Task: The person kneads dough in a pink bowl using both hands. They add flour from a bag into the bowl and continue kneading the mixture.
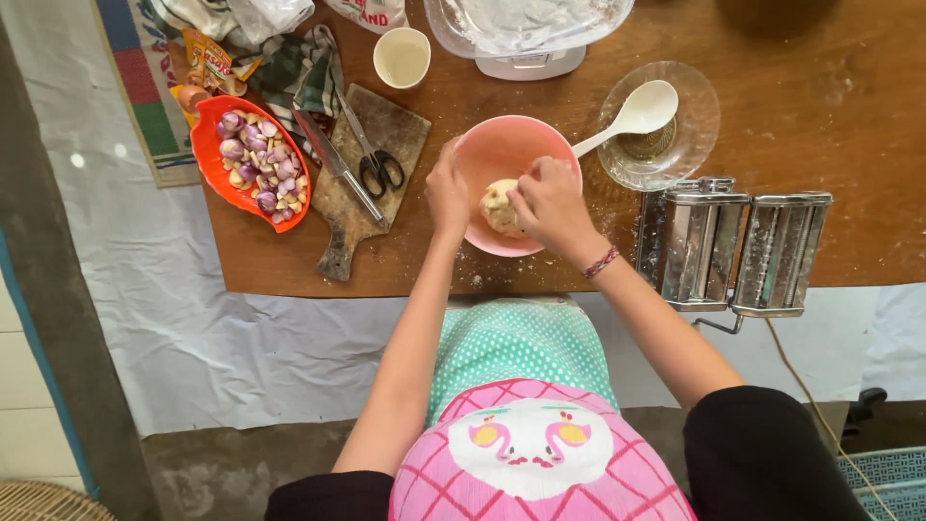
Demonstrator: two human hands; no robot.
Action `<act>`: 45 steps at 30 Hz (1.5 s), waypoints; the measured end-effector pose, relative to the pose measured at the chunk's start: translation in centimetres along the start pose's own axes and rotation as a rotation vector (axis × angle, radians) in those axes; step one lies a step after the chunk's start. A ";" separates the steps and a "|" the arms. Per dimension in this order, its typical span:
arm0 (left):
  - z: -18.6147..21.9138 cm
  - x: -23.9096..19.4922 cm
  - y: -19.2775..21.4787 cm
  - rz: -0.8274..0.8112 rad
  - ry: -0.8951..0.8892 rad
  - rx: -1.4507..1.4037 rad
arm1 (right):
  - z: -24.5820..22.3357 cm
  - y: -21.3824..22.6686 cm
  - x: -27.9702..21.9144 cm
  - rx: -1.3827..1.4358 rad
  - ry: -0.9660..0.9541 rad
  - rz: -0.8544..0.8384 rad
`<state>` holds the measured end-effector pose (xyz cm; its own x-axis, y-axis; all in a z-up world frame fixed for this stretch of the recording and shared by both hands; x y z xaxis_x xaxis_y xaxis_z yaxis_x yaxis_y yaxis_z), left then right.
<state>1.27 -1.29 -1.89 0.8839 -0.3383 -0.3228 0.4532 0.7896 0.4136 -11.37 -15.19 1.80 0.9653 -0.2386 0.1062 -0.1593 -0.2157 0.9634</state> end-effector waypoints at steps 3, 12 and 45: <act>0.3 -0.1 0.2 -0.006 -0.002 0.002 | -0.3 -3.2 -1.1 0.190 0.001 -0.171; 1.3 -0.5 0.6 -0.008 0.002 -0.019 | -3.6 -5.2 -0.2 0.091 -0.130 -0.179; 0.7 -0.5 0.3 0.002 0.015 0.013 | 1.9 -1.7 1.4 0.126 -0.160 -0.115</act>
<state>1.00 -1.24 -1.05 0.8830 -0.3294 -0.3344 0.4533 0.7837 0.4247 -10.17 -16.98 -0.19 0.9349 -0.3508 -0.0531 -0.0839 -0.3641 0.9276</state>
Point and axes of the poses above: each hand's wrist, its own x-axis towards the middle knuckle, its own y-axis out of the back of the hand, z = x × y, the point moved 2 cm from there along x, towards the middle knuckle, and after that the axes turned 8 degrees about -x, right-handed, at the moved point
